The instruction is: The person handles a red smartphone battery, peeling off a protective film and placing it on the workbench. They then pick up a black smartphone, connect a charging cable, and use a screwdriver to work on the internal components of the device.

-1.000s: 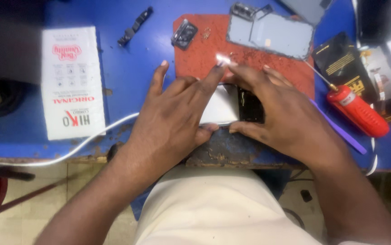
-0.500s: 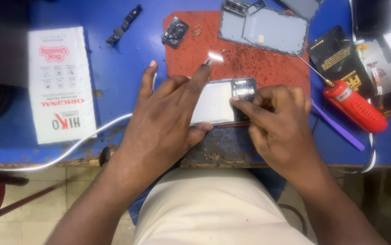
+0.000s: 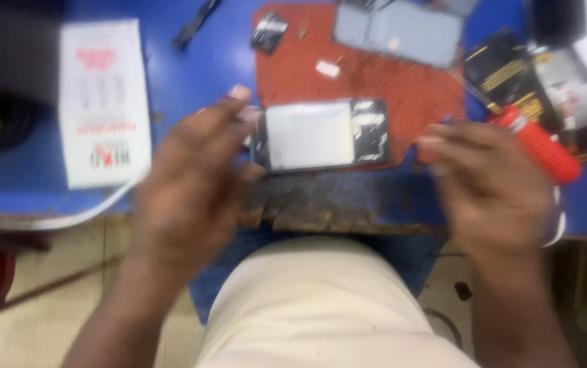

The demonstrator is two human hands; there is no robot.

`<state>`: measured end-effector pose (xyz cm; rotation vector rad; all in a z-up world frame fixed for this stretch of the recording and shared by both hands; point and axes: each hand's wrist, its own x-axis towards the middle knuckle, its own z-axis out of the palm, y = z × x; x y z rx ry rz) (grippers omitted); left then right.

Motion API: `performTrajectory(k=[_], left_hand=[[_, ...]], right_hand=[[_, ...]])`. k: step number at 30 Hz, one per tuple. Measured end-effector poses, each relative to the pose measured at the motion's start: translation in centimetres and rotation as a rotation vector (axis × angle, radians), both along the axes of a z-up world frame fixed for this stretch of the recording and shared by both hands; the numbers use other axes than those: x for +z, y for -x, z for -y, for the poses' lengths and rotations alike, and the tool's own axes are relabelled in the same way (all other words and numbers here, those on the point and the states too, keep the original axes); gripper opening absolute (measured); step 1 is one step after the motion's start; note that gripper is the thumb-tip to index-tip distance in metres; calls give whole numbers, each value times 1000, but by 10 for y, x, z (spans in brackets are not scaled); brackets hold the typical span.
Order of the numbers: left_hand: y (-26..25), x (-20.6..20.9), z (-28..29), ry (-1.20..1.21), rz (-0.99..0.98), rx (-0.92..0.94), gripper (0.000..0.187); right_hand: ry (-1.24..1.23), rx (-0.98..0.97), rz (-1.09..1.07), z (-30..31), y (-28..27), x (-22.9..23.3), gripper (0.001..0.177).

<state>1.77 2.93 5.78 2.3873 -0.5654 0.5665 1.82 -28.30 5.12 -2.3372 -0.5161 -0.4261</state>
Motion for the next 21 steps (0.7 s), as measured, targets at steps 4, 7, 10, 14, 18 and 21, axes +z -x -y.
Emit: performTrajectory(k=[4,7,10,14,18,21], left_hand=[[39,6,-48,128,96,33,15],[72,20,-74,65,-215,9,21],[95,38,-87,-23,-512,-204,24],[126,14,-77,-95,-773,-319,25],[126,-18,-59,-122,-794,-338,26],[131,-35,-49,-110,-806,-320,27]], right_hand=[[-175,19,-302,45,34,6,3],[-44,119,-477,66,46,24,7],[61,197,-569,60,55,33,9],[117,282,-648,46,76,17,13],[153,301,-627,63,101,-6,16],[179,343,-622,70,113,-35,19]])
